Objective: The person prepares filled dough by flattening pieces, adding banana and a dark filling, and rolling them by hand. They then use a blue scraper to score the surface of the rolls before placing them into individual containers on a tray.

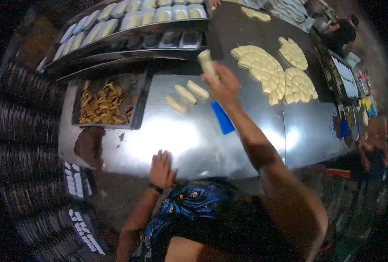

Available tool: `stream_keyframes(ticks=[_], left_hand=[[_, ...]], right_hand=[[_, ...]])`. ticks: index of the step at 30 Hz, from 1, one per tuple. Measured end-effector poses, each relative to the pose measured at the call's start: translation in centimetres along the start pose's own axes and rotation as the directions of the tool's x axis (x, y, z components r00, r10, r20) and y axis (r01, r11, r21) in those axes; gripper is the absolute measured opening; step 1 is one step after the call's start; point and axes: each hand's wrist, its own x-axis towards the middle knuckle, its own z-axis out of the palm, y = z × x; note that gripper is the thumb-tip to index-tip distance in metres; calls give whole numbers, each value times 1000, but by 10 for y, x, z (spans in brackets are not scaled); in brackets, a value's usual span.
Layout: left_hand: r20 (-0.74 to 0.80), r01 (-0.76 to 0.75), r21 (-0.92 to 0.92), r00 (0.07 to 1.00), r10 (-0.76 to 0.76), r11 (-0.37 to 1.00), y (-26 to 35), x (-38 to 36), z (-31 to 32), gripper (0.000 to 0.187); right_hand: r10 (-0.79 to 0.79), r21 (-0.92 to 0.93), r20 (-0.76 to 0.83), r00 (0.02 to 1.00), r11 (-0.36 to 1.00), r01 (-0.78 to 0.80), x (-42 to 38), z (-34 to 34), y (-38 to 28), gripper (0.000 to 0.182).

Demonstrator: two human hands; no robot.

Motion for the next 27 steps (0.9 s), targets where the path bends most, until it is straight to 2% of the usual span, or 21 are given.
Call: stream_keyframes(ticks=[1, 2, 3, 5, 7, 8, 9, 10, 11, 14, 17, 20, 21, 22, 23, 24, 25, 26, 27], left_hand=[[-12, 8, 36, 1000, -7, 999, 3, -2, -4, 69], [-31, 20, 73, 999, -18, 997, 4, -3, -13, 71], [-68, 39, 116, 997, -31, 993, -1, 3, -23, 73], [-126, 298, 167, 952, -280, 940, -9, 8, -36, 76], [-186, 525, 164, 848, -496, 835, -19, 15, -38, 77], [-212, 615, 192, 787, -579, 765, -29, 21, -33, 77], [-242, 697, 217, 716, -654, 683, -38, 26, -28, 77], [-378, 672, 162, 719, -583, 723, -46, 26, -23, 75], [-399, 658, 189, 730, -555, 729, -46, 28, -27, 75], [-433, 620, 216, 753, -495, 754, -46, 29, -34, 73], [-452, 577, 140, 760, -466, 805, -48, 25, -36, 70], [-655, 414, -3, 686, -315, 910, -43, 26, -38, 55], [-711, 352, -43, 647, -276, 935, -35, 29, -43, 52], [-744, 281, -157, 597, -300, 947, -16, 39, -52, 45], [-763, 95, -349, 549, -341, 932, -6, 51, -48, 39], [-700, -11, -532, 569, -432, 847, 24, 64, -69, 36], [-626, -120, -684, 602, -496, 719, 42, 74, -82, 34], [-536, -209, -814, 631, -561, 543, 58, 85, -92, 32], [-474, -276, -877, 632, -613, 394, 69, 94, -99, 31]], right_hand=[[56, -126, 301, 952, 992, -18, -28, 5, 57, 36], [134, -237, 568, 812, 971, 5, -46, 1, 96, 36], [127, -211, 491, 862, 977, -24, -48, -11, 113, 35], [116, -139, 348, 930, 988, -71, -54, -36, 132, 33], [357, -195, 422, 833, 933, -301, -25, -56, 161, 35], [230, -328, 399, 888, 940, -96, -14, -56, 192, 38], [92, -453, 398, 913, 885, 108, -4, -53, 217, 41], [110, -519, 472, 875, 837, 175, 10, -52, 222, 44], [128, -567, 546, 828, 784, 253, 24, -49, 225, 46], [133, -619, 600, 789, 701, 353, 31, -22, 266, 39], [124, -529, 520, 845, 824, 204, 46, -22, 270, 21], [56, -480, 411, 910, 862, 163, 54, -43, 232, 15], [46, -402, 388, 920, 907, 124, 42, -47, 215, 13], [35, -316, 370, 928, 944, 90, 26, -53, 192, 11], [-93, -219, 286, 954, 963, 159, 23, -58, 136, 9], [-89, -195, 277, 957, 970, 146, 14, -57, 100, 9], [-100, -49, 245, 964, 992, 115, 15, -55, 49, 10], [93, 30, 286, 954, 994, -105, 1, -47, 15, 16], [160, 249, 343, 926, 935, -254, -8, -34, -17, 17]])
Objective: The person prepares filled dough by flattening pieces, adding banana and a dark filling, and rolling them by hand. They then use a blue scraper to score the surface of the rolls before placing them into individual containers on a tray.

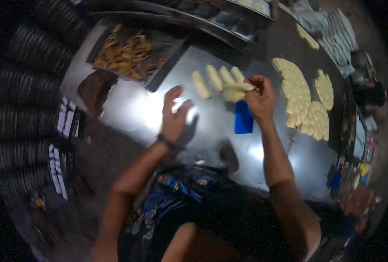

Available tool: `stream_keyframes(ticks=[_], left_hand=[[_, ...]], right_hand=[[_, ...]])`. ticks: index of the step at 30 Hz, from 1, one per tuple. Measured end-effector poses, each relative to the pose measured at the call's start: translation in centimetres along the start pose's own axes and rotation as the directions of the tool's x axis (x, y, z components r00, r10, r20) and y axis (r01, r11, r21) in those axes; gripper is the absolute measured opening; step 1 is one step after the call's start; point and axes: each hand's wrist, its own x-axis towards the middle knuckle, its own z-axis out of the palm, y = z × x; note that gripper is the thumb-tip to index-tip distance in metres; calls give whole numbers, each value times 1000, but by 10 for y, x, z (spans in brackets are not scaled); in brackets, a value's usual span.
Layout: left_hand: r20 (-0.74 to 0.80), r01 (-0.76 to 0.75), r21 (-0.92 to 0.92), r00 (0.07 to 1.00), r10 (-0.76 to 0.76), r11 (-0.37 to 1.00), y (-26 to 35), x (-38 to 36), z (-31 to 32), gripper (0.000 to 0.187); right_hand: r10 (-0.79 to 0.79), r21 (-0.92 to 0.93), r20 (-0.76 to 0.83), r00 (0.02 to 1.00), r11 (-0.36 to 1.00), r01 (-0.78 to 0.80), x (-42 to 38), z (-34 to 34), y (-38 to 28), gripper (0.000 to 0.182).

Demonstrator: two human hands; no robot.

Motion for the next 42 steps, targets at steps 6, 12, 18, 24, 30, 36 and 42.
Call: stream_keyframes(ticks=[6, 12, 18, 24, 30, 36, 42], left_hand=[[-367, 1, -213, 927, -81, 977, 55, 4, -21, 39], [-509, 105, -173, 841, -181, 979, 50, -43, -104, 51], [-40, 480, -547, 803, -594, 686, -10, -79, -197, 76], [234, 478, -618, 870, -434, 624, -35, -48, -212, 67], [-178, -73, 83, 980, 87, 994, -95, -30, -129, 43], [476, -497, 746, 863, 167, 443, -71, -57, -130, 67], [497, -350, 743, 860, -119, 571, -82, -60, -126, 76]], right_hand=[[209, 645, 398, 893, 628, -435, -51, 110, -98, 16], [334, 215, 329, 883, 884, -415, -106, 190, -165, 41], [323, 166, 841, 433, 609, -776, -132, 187, -173, 25], [-66, 439, -134, 989, 891, 119, -48, 106, -231, 22], [145, -484, 647, 749, 837, 256, -151, 158, -136, 48], [64, -242, 845, 530, 931, 272, -67, 186, -117, 29], [-817, 464, 515, 260, 520, 717, -45, 382, -152, 30]])
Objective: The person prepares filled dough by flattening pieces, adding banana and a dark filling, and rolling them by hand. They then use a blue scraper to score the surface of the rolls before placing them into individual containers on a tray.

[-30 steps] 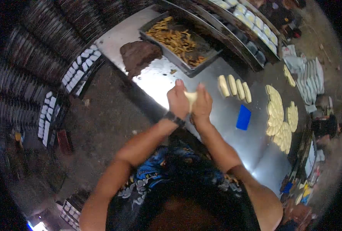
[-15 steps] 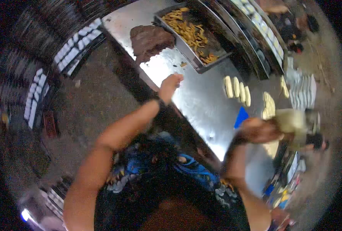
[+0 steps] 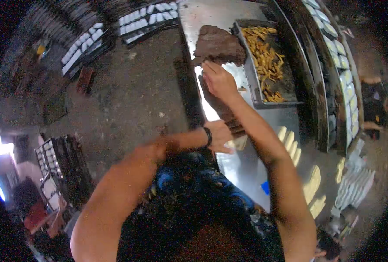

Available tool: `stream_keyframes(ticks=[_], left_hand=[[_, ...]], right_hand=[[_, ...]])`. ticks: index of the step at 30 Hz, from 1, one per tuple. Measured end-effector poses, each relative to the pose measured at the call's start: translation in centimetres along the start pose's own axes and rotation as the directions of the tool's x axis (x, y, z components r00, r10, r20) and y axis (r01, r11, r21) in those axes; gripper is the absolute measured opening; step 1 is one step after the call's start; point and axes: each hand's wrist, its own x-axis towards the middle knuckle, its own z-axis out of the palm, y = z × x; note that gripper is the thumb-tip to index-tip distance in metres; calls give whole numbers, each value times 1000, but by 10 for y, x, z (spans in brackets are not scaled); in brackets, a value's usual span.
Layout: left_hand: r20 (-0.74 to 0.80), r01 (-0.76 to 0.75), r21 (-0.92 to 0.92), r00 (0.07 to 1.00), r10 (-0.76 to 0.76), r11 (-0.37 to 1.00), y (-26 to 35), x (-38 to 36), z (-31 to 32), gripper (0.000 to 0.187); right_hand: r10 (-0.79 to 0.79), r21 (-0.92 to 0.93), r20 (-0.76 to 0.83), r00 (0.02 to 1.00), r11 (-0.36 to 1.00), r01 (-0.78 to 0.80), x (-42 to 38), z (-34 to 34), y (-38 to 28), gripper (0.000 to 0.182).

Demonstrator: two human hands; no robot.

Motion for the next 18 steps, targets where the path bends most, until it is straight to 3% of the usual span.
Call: stream_keyframes(ticks=[2, 4, 7, 10, 11, 12, 14, 15, 16, 17, 18], left_hand=[[-196, -45, 62, 979, 56, 997, -4, -4, 8, 77], [-167, -72, -47, 984, 63, 996, -4, -2, 8, 90], [-228, -13, -39, 974, 4, 999, -2, -3, 20, 82], [-266, -55, 21, 962, 59, 998, -2, -1, 12, 75], [-332, -78, -13, 941, 69, 997, 1, -9, 7, 72], [-284, -109, 69, 951, 125, 992, 5, -11, 0, 71], [-193, -178, 224, 956, 223, 958, 13, -14, -8, 71], [-71, -270, 34, 960, 271, 962, 5, -21, 25, 70], [-86, -263, 16, 961, 264, 965, 15, -30, 27, 71], [-99, -252, 0, 963, 251, 968, 26, -41, 21, 72], [-104, -237, -12, 967, 234, 971, 31, -50, 13, 73]], right_hand=[[-42, -111, 63, 997, 993, 49, 25, 38, 14, 25], [162, -213, 249, 955, 971, -110, 27, 61, 18, 19], [216, -301, 413, 885, 949, -91, 44, 39, 1, 14], [157, -276, 437, 886, 960, -34, 43, 41, 14, 13], [210, -344, 467, 859, 938, -42, 40, 42, 21, 11], [214, -385, 498, 840, 923, -7, 34, 40, 30, 13], [292, -296, 514, 806, 943, -153, 20, 2, 30, 19], [326, -130, 360, 874, 945, -299, 4, -19, 24, 22], [380, 59, 196, 904, 916, -398, -17, -41, 15, 24], [536, 144, 162, 829, 818, -557, -36, -64, -3, 25], [579, 105, 136, 804, 798, -593, -60, -82, -12, 26]])
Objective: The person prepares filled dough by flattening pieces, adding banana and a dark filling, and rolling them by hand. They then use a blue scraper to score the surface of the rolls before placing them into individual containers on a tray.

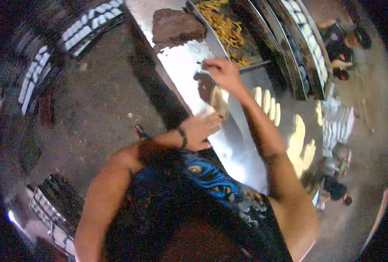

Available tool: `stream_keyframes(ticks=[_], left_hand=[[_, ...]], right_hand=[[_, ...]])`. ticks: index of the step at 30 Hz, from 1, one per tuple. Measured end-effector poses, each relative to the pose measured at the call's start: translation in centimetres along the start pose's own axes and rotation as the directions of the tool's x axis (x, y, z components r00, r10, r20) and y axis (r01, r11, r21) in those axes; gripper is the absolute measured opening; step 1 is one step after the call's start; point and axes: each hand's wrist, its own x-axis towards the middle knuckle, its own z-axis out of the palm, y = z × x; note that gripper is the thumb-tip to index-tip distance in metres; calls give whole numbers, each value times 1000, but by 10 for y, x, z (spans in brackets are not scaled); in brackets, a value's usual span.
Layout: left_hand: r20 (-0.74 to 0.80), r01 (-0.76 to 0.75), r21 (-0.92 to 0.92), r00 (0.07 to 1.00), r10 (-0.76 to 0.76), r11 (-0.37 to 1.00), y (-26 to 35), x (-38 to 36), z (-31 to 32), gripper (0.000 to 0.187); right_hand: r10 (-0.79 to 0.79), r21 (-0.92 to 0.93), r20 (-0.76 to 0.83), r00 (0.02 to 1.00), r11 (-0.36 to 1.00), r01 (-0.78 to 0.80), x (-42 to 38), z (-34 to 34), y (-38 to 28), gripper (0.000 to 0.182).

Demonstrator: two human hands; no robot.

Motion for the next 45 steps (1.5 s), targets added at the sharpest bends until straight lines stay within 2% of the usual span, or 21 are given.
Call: stream_keyframes(ticks=[3, 5, 8, 9, 12, 14, 15, 17, 18, 20, 23, 24, 28, 30, 35, 36, 37, 38, 40, 43, 45], left_hand=[[94, -40, -93, 994, 49, 995, 0, -12, 10, 90], [154, -63, -107, 985, 79, 992, 1, -14, 13, 93], [123, -133, -82, 982, 142, 988, 4, -26, 10, 80], [-13, -206, -118, 978, 206, 971, 0, -28, 6, 61], [-14, -138, -534, 988, 155, 834, -15, -33, -10, 37], [-250, -140, -446, 968, 28, 884, -27, -26, -33, 19], [-287, -35, -434, 952, -102, 900, -41, -23, -36, 18], [-450, 130, -321, 850, -273, 938, -76, -13, -34, 16], [-568, 204, -226, 767, -299, 953, -87, -6, -35, 15], [-538, 317, -264, 736, -412, 911, -95, 13, -47, 17], [-485, 453, -234, 712, -507, 860, -99, 36, -49, 18], [-489, 487, -171, 713, -503, 857, -102, 43, -45, 18], [-408, 629, -12, 707, -578, 778, -102, 52, -38, 21], [-401, 656, 3, 692, -600, 754, -103, 51, -40, 23], [-468, 646, -48, 659, -589, 762, -107, 49, -30, 21], [-548, 598, -78, 643, -535, 798, -107, 49, -29, 17], [-515, 615, -52, 659, -548, 787, -105, 48, -34, 18], [-479, 620, -23, 682, -553, 784, -101, 49, -41, 20], [-516, 579, -22, 692, -505, 815, -99, 52, -47, 17], [-567, 548, -12, 685, -457, 837, -100, 52, -45, 15], [-605, 522, -11, 676, -421, 853, -102, 50, -39, 16]], right_hand=[[34, -51, -192, 981, 998, -44, -92, -1, 32, 28], [-55, -343, -225, 973, 939, -26, -135, 40, 41, 26], [2, -573, -28, 1000, 820, -17, -143, 36, 49, 28], [70, -606, 74, 995, 795, -11, -144, 32, 53, 29], [449, -538, 234, 862, 799, -269, -73, -35, 6, 37], [166, -366, -310, 936, 888, -279, -57, -26, 0, 43], [20, -293, -569, 822, 929, -225, -45, -21, -6, 46], [12, -321, -654, 756, 901, -293, -40, 28, 7, 48], [88, -486, -427, 900, 817, -311, -40, 62, 44, 52], [-11, -565, -352, 936, 799, -203, -50, 41, 4, 51], [222, 119, -350, 910, 974, -192, -32, -11, 11, 51], [233, 122, -380, 895, 972, -201, -22, -35, 18, 43], [92, -79, -381, 920, 988, -132, 54, -86, 116, 27], [219, -229, -213, 952, 936, -267, 90, -91, 150, 28], [233, -574, 30, 972, 800, -174, 144, -72, 205, 28], [138, -467, 42, 990, 878, -103, 146, -78, 205, 26], [296, -390, 47, 954, 885, -255, 150, -83, 208, 29], [-34, -480, 45, 998, 876, 52, 142, -90, 219, 31], [378, 33, 73, 923, 924, -381, 122, -107, 214, 32], [336, 329, 203, 920, 861, -387, 72, -132, 175, 32], [309, 308, 173, 935, 885, -349, 37, -132, 155, 32]])
